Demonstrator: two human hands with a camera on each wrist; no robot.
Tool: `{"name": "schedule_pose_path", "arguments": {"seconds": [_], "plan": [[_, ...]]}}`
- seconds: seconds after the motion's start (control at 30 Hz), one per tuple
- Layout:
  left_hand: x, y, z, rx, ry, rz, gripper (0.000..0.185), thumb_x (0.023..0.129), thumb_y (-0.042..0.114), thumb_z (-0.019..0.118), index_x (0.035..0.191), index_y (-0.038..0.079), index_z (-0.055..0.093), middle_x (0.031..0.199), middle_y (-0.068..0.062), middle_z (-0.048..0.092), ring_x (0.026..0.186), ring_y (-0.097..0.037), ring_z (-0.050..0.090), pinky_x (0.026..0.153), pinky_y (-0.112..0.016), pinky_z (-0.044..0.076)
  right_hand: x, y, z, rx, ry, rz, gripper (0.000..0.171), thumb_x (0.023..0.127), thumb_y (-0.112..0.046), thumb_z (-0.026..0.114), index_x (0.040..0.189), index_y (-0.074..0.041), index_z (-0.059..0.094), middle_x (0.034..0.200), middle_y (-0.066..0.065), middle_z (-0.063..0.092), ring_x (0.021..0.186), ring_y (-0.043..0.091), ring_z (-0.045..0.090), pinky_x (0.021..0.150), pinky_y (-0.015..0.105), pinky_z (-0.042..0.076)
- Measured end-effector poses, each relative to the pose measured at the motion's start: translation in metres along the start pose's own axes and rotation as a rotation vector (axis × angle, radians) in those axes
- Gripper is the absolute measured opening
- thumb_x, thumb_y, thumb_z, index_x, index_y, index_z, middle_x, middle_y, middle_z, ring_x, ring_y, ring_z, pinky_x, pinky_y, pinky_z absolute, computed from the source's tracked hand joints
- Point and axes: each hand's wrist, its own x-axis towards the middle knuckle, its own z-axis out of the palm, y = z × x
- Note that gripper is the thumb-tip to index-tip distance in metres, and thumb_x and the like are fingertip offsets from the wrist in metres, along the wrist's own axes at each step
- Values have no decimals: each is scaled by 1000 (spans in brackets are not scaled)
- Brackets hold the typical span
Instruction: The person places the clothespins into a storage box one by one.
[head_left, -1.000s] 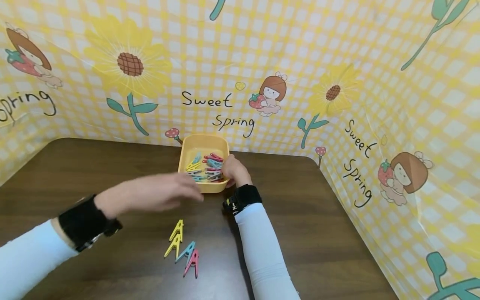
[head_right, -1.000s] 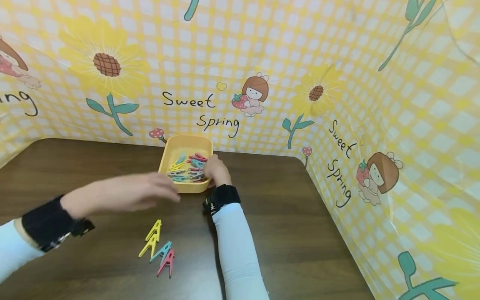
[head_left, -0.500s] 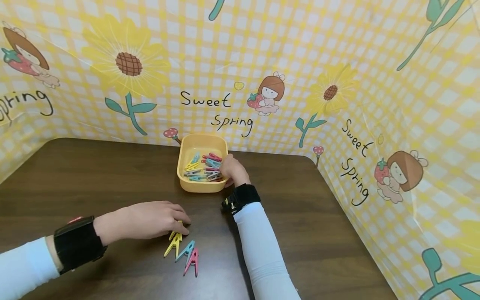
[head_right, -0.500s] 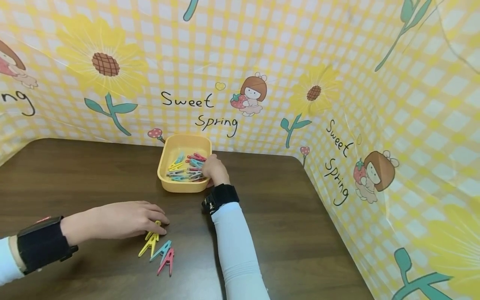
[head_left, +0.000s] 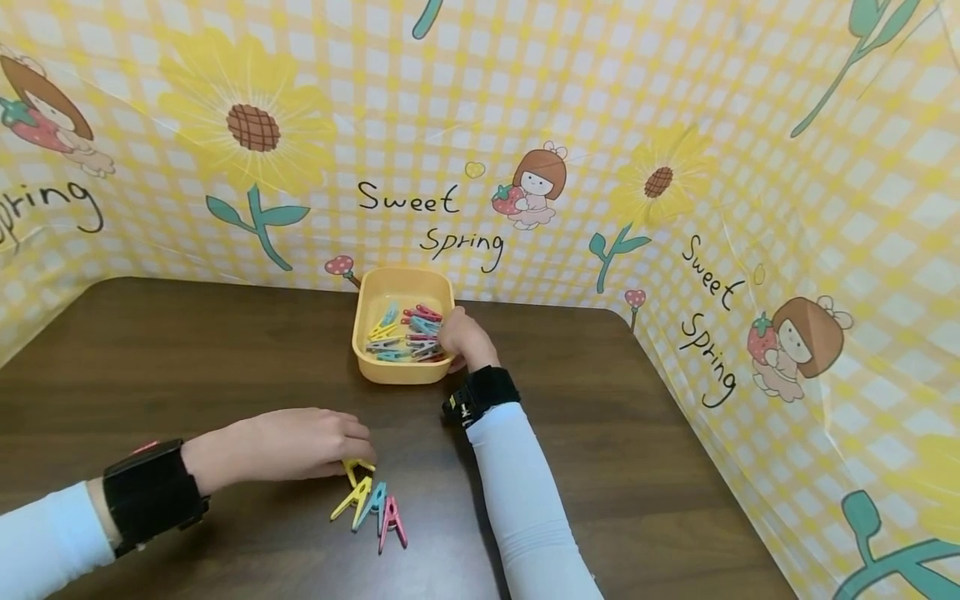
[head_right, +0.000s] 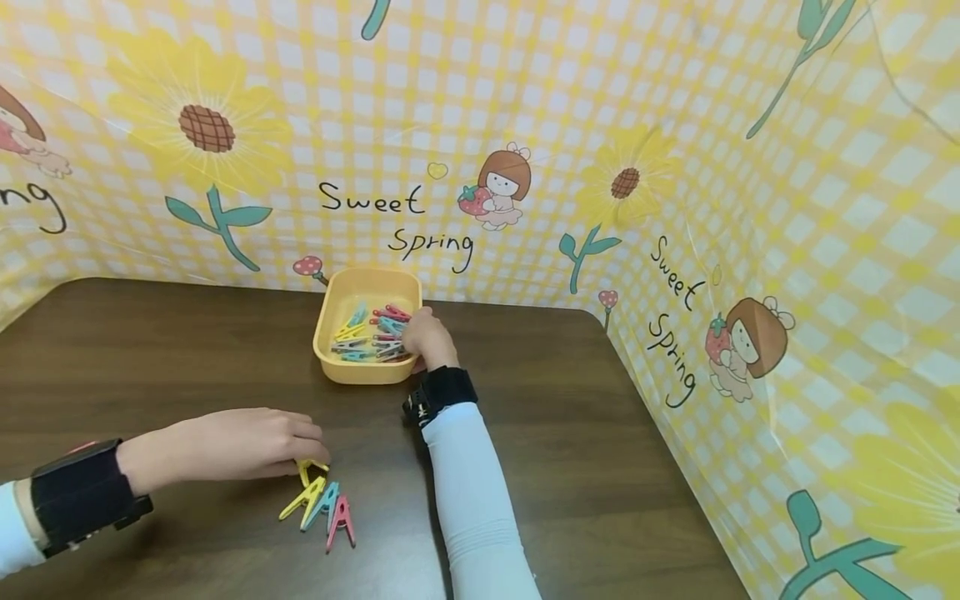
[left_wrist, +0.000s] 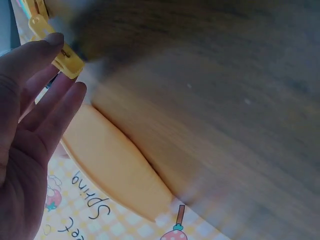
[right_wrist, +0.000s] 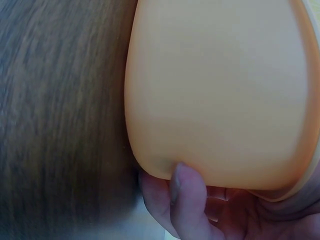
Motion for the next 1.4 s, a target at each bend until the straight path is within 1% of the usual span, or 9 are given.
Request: {"name": "schedule_pose_path", "arguments": {"seconds": [0.17, 0.33, 0.57, 0.73, 1.0, 1.17, 1.23, 1.3, 1.4], "plan": [[-1, -6, 0, -45, 73, 1, 34, 92, 7, 85, 119, 25, 77, 107, 10, 73, 99, -6, 68, 81, -22, 62, 1, 2, 2, 18, 18, -7, 66, 113, -9, 44, 171, -2, 11, 157, 30, 52, 76, 38, 79, 61, 40, 67], [2, -15, -9, -77, 140, -65, 33, 93, 5, 84, 121, 21, 79, 112, 7, 77, 103, -9, 72, 86, -29, 66, 1, 4, 3, 18, 34, -23, 65, 114, -10, 43, 170, -2, 12, 156, 31, 52, 75, 38, 79, 61, 39, 67], [15, -35, -25, -39, 302, -204, 34, 89, 4, 88, 121, 11, 81, 116, -3, 82, 106, -19, 78, 90, -37, 68, -2, 2, 2, 10, 19, -19, 62, 115, -11, 43, 169, -2, 14, 155, 31, 52, 76, 38, 78, 61, 38, 67], [29, -58, -39, -39, 351, -377, 33, 89, 4, 87, 121, 4, 81, 113, -12, 83, 103, -26, 80, 86, -42, 68, -3, 0, 1, 21, 5, -6, 65, 114, -8, 44, 170, -2, 13, 158, 30, 50, 78, 38, 78, 62, 39, 67], [59, -106, -52, -65, 305, -676, 24, 100, 10, 77, 121, -2, 78, 109, -20, 82, 93, -30, 79, 80, -48, 65, -4, 0, 0, 6, 1, 0, 66, 113, -8, 45, 170, -2, 11, 158, 30, 50, 80, 37, 78, 62, 38, 67], [79, -131, -51, -79, 197, -812, 26, 100, 9, 74, 122, -5, 77, 118, -25, 80, 101, -34, 78, 88, -50, 65, -4, 1, 1, 18, 11, -20, 66, 113, -7, 45, 170, -1, 12, 157, 30, 51, 82, 38, 79, 62, 39, 67], [86, -137, -48, -91, 140, -854, 25, 100, 7, 73, 121, -5, 77, 120, -25, 79, 106, -35, 77, 89, -49, 65, -4, 1, 1, 18, 15, -20, 66, 113, -8, 45, 170, -1, 12, 157, 30, 51, 81, 38, 79, 62, 39, 67], [92, -140, -43, -101, 80, -882, 20, 99, 3, 70, 116, -4, 77, 114, -24, 78, 100, -35, 74, 83, -47, 64, -5, 1, 0, 13, 14, -12, 68, 113, -9, 46, 171, -2, 11, 157, 30, 51, 82, 37, 78, 62, 39, 68], [98, -141, -33, -57, -6, -861, 12, 102, -2, 64, 104, -1, 76, 98, -18, 75, 85, -29, 70, 70, -43, 61, -5, 0, -1, -4, 4, 11, 69, 114, -11, 46, 172, -3, 10, 157, 28, 51, 81, 35, 77, 63, 38, 68]]}}
